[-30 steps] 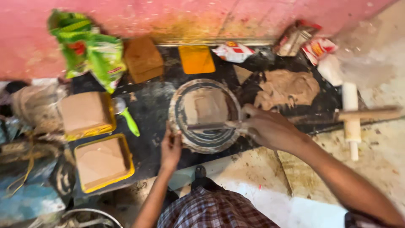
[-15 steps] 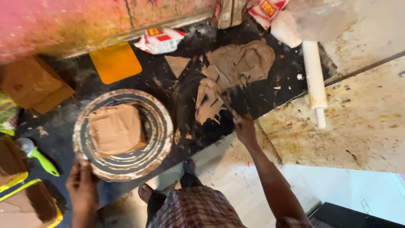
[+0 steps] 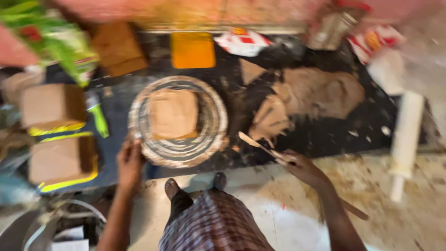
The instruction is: The person uses a metal spatula to scoop a brown paste from a pile on the table and spreads it evenly over a square block resting on a rotating tray. The person repeatedly scoops more paste and smooths the surface of the block while rotating the tray.
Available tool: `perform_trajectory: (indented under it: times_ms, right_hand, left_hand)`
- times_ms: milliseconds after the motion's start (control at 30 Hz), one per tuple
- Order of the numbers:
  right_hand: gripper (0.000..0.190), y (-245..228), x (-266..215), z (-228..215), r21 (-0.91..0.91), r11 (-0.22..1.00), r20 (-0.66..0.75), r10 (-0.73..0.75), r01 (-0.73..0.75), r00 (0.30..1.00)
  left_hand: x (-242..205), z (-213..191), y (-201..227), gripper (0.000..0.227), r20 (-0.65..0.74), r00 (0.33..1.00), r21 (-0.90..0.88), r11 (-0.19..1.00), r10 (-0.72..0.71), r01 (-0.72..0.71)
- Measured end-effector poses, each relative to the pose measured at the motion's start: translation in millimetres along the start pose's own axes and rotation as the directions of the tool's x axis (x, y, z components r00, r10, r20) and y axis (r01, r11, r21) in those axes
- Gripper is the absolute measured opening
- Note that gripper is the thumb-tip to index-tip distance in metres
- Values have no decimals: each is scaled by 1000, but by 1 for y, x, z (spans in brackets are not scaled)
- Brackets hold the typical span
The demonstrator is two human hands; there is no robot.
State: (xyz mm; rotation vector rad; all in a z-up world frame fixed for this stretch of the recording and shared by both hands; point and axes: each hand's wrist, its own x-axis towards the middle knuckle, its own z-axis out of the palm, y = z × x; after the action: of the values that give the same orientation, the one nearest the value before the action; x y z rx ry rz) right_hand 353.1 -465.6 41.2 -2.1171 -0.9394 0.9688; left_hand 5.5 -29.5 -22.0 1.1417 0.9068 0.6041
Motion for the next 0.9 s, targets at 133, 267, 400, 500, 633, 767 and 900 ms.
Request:
perform_trajectory:
  times_ms: [133,267,400,500,633,767,900]
  right_hand:
    - [28,-162,17,-8,-282,935,69,-205,217,976]
    - [43,-323,36,23,-641,743,147,-128,193,981]
    - [33,-424,68,78,-890,283,257,-337,357,906]
    - [18,-454,97,116,-940,-7,332,-250,341,910]
    - [15,-467,125,148,-931,-203,343,-210,302,916]
    - [15,-466,122,149,-898,-188,429,-171,398,887]
    - [16,-457,106,151,-891,-264,417,-150,371,896]
  left_hand:
    - [-1,16,-6,47,-36,999,-153,988,-34,28]
    - [-11,21,-6,62,42,999,-288,957,-17,29]
    - [-13,20,-22,68,111,991,-328,944,75,-35]
    - [-9,24,-37,67,123,986,-341,938,111,-63]
    - [-6,23,-45,69,145,982,-331,941,118,-64]
    - [-5,25,-39,71,172,977,-353,934,124,-56]
    - [-4,23,-34,71,193,975,-350,936,111,-38]
